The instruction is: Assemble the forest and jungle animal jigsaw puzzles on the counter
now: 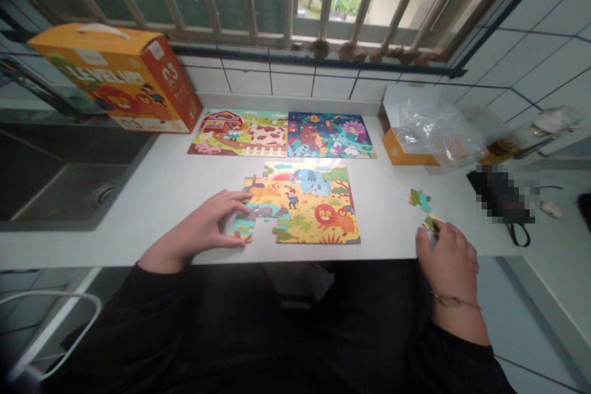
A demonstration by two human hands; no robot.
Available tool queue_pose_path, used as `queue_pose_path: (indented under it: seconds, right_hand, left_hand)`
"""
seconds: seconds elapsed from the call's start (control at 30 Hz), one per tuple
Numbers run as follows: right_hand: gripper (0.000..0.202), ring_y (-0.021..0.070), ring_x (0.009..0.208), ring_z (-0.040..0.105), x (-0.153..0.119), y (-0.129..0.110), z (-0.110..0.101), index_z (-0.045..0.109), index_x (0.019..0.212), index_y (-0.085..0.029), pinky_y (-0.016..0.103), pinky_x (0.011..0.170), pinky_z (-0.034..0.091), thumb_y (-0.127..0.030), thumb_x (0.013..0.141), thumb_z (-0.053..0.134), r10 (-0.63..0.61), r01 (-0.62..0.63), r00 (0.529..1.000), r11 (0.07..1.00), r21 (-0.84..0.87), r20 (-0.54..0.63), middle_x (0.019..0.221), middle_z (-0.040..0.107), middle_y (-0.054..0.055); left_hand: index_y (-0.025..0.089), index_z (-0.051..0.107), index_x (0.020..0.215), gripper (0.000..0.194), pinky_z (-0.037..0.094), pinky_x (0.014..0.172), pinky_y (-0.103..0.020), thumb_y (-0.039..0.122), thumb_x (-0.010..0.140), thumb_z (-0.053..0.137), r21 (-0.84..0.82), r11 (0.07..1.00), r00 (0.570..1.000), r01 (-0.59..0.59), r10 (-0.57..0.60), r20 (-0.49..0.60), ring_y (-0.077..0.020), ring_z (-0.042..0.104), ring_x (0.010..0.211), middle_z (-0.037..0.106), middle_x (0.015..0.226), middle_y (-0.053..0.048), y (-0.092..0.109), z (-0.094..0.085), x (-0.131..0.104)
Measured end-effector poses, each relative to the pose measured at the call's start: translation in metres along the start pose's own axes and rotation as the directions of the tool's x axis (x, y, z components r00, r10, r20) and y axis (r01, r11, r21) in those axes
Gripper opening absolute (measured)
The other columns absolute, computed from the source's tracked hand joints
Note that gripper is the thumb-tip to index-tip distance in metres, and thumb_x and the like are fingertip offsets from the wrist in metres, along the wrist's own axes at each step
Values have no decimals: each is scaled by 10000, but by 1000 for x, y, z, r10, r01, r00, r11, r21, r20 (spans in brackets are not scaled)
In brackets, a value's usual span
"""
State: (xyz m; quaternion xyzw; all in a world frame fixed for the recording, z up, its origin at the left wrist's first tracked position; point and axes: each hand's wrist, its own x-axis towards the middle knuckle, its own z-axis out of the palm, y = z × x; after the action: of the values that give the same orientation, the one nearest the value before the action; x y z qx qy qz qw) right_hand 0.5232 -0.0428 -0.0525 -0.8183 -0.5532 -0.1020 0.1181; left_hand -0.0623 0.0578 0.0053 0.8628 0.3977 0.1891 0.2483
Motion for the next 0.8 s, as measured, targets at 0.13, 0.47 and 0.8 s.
queue_pose_path:
  seconds: [0.13, 0.47, 0.8]
  right_hand:
    - [612, 395, 1319, 655, 0, -3, -1, 670, 1431, -93, 502, 1103, 472, -527, 1077, 424, 12, -12, 1000, 1000, -8, -9, 1415, 704, 284]
    - [571, 393, 1280, 675, -3, -14, -6, 697, 1410, -108, 494, 1062, 486, -487, 1062, 449, 48, -47, 998, 999, 7, -44, 1396, 721, 274]
    - [644, 404, 1255, 682, -2, -13, -5, 694, 1393, -89, 516, 1077, 510, -532, 1047, 380, 31, -31, 998, 999, -17, -51, 1366, 731, 276]
  left_hand:
    - [288, 744, 1251, 547, 430, 1278, -612, 498, 803, 977, 10, 1000, 1000, -7, 7, -11, -369, 600, 1487, 656, 1588, -123, 5, 0, 0]
    - [272, 715, 1249, 500, 383, 1326, -610, 453, 838, 936, 32, 999, 999, -7, 8, -31, -358, 577, 1519, 645, 1594, -135, 10, 3, -2]
    - [261, 732, 1123, 452, 314, 1346, -642, 551, 838, 930, 35, 999, 1000, 4, -3, -14, -366, 569, 1529, 638, 1627, -126, 5, 3, -4]
